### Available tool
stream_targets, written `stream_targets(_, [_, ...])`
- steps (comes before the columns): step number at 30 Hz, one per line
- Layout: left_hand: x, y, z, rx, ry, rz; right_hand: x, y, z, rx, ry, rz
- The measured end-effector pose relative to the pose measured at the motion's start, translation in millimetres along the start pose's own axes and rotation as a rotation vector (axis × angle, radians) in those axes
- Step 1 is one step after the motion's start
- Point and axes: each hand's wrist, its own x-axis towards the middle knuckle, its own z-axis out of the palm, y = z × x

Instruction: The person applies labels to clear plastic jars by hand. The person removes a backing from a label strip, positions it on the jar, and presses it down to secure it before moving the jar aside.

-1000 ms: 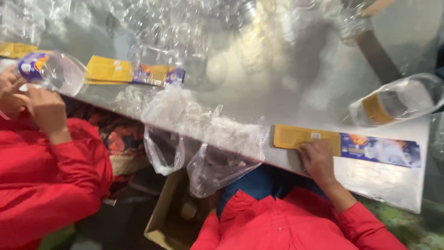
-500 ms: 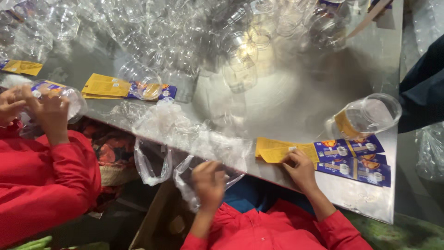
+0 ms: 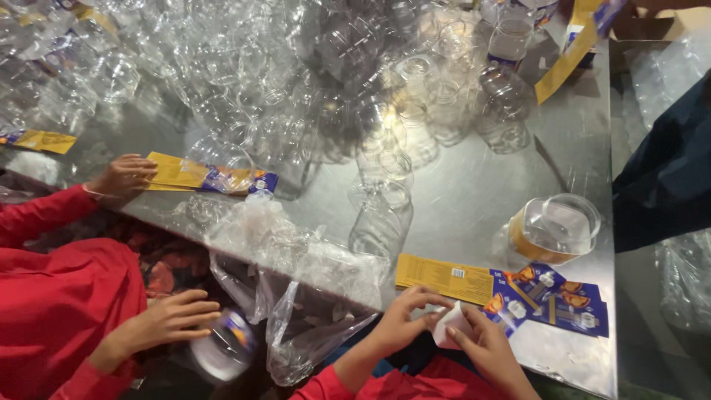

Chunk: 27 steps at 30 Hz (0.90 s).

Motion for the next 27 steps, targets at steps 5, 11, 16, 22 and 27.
stream_targets(5, [-16, -1, 10, 0.138, 0.058, -0.089, -2, 4, 2, -0.461, -0.029, 0.089])
stream_targets(11, [-22, -28, -1, -0.842, 0.028, -0.358, -14, 7, -23, -0.446, -0.116, 0.014])
stream_targets(16, [-17, -6, -20, -1.027, 0.053, -0.417, -36, -30, -34, -0.122, 0.235, 0.016])
stream_targets(22, [4, 11, 23, 0.179, -0.238, 0.196, -79, -67, -5, -0.047, 0.165, -0.619])
stream_targets(27, [91, -46, -54, 0.298, -0.422, 0.388, -110, -74, -69, 0.728, 0.506, -0.826])
